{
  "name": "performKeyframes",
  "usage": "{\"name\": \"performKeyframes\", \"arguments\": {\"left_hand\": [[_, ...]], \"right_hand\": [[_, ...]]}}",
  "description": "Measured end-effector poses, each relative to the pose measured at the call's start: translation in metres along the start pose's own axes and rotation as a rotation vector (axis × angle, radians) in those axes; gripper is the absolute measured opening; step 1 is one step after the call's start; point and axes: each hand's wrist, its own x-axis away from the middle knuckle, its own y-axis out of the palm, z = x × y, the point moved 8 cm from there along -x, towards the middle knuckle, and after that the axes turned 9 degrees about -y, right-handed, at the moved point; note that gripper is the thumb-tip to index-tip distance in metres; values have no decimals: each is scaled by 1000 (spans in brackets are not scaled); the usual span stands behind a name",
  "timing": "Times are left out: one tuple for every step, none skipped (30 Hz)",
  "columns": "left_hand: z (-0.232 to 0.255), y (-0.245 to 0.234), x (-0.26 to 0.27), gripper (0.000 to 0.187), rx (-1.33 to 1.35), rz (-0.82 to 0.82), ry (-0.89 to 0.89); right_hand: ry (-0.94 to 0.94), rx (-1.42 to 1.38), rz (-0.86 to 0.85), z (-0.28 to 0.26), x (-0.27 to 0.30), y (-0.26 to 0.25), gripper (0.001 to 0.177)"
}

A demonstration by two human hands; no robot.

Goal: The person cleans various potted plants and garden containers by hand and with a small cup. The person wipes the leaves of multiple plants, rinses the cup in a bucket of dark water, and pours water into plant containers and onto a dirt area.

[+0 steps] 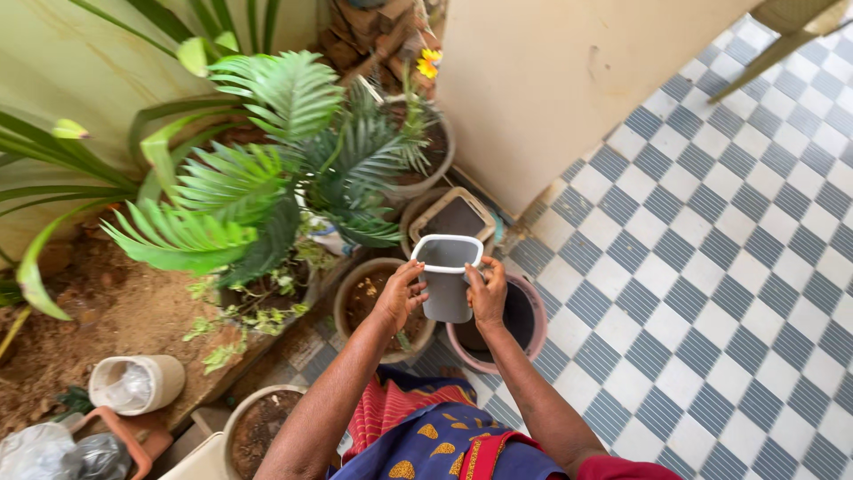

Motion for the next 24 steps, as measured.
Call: {"name": "performKeyframes", "arguments": {"left_hand": [[-14, 11, -6, 81, 10, 6, -22], [-28, 21, -13, 81, 16, 9, -43], [-39, 28, -19, 81, 23, 16, -57], [-50, 34, -25, 81, 30, 24, -71], [-63, 40, -32, 81, 43, 23, -87], [-76, 47, -38, 81, 56, 23, -102], [-86, 54, -45, 81, 66, 20, -115], [-95, 61, -49, 81, 59, 15, -124], [-105, 68, -52, 81, 51, 8, -133], [-114, 76, -55, 81, 43, 1, -143], [-121, 82, -57, 82, 31, -2, -160], [-128, 89, -57, 83, 19, -5, -176], [-133, 94, -59, 84, 5, -10, -191], [-138, 100, -60, 85, -5, -21, -200], [-144, 105, -61, 86, -16, -32, -209], [-150, 110, -61, 86, -28, -44, -218], [-156, 112, -60, 88, -49, -47, -226], [-161, 114, -59, 90, -70, -50, -235], [-166, 115, -58, 92, -92, -52, -241], [-171, 118, -56, 93, -104, -59, -245], [-175, 121, -54, 94, -111, -64, -244], [-179, 124, -50, 95, -119, -69, -242], [-182, 125, -44, 96, -128, -85, -221], [-184, 127, -36, 97, -137, -101, -199]], "right_hand": [[10, 8, 4, 3, -1, -16, 45], [21, 17, 9, 7, -2, -31, 47], [29, 21, 8, 9, -4, -42, 49], [30, 45, -1, 10, -6, -56, 48], [33, 68, -8, 12, -6, -69, 48], [37, 90, -15, 14, -5, -81, 48], [40, 104, -14, 15, -7, -92, 48], [44, 117, -13, 15, -7, -102, 49], [47, 131, -10, 15, -8, -113, 50], [60, 171, -6, 15, -7, -124, 49], [72, 210, -4, 15, -6, -135, 48], [85, 248, -1, 15, -5, -145, 47], [76, 244, 8, 15, -5, -153, 47], [66, 239, 16, 15, -5, -161, 46], [56, 234, 27, 16, -3, -169, 45], [36, 241, 36, 17, -2, -175, 45], [18, 250, 46, 17, 3, -182, 46], [1, 258, 56, 17, 8, -187, 46], [-12, 277, 68, 17, 13, -193, 45], [-25, 297, 81, 16, 18, -199, 45], [-40, 316, 86, 13, 22, -203, 45], [-62, 305, 91, 10, 26, -206, 45], [-82, 296, 92, 6, 33, -208, 45], [-102, 286, 92, 0, 41, -209, 45]]}}
